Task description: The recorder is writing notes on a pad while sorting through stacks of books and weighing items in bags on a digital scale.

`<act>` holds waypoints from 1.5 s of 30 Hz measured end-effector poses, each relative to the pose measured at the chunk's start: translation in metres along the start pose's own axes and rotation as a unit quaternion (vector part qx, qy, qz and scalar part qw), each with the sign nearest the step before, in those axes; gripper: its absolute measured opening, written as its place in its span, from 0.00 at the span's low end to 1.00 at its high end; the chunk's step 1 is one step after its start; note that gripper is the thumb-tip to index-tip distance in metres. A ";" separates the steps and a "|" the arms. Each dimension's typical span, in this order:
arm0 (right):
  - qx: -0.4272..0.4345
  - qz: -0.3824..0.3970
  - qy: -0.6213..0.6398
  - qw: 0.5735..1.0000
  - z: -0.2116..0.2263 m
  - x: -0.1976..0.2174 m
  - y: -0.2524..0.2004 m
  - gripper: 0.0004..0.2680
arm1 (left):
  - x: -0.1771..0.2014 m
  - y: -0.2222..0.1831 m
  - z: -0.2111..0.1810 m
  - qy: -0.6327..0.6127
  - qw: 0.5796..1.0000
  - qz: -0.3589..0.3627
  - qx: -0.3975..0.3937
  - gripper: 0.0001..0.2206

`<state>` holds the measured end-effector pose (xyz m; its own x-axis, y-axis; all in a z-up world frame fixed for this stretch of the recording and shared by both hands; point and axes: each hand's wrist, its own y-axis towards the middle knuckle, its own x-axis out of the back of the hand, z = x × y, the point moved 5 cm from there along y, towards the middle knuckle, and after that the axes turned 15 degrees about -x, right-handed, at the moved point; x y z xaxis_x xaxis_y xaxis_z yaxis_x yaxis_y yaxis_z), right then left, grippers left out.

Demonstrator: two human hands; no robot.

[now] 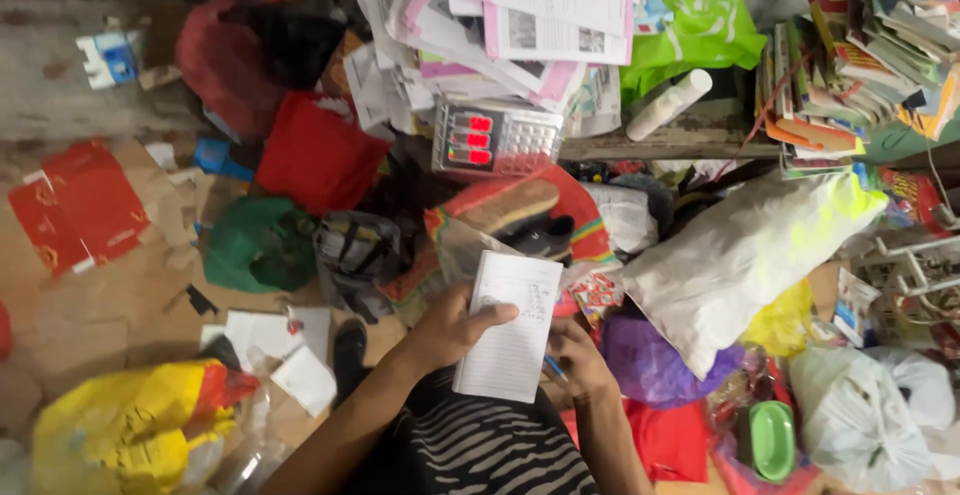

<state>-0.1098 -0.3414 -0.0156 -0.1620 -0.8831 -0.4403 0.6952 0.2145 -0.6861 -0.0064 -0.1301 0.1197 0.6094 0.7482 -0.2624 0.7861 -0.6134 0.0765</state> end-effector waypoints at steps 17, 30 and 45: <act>0.194 0.033 0.365 0.910 0.040 -0.123 0.039 0.04 | 0.134 -0.036 -0.008 -0.364 0.892 -0.247 0.104 0.22; 0.208 -0.045 0.182 0.960 0.066 -0.097 0.009 0.09 | 0.085 -0.025 0.036 -0.300 0.923 -0.242 0.006 0.23; 0.213 -0.076 0.186 0.956 0.074 -0.102 -0.005 0.14 | 0.076 -0.014 0.023 -0.167 0.966 -0.193 0.036 0.24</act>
<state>-0.0446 -0.2830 0.0759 -0.4671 -0.6643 -0.5836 0.8528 -0.1642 -0.4957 0.0261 -0.0703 0.0766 0.1957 0.8082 -0.5554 0.9314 -0.3305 -0.1527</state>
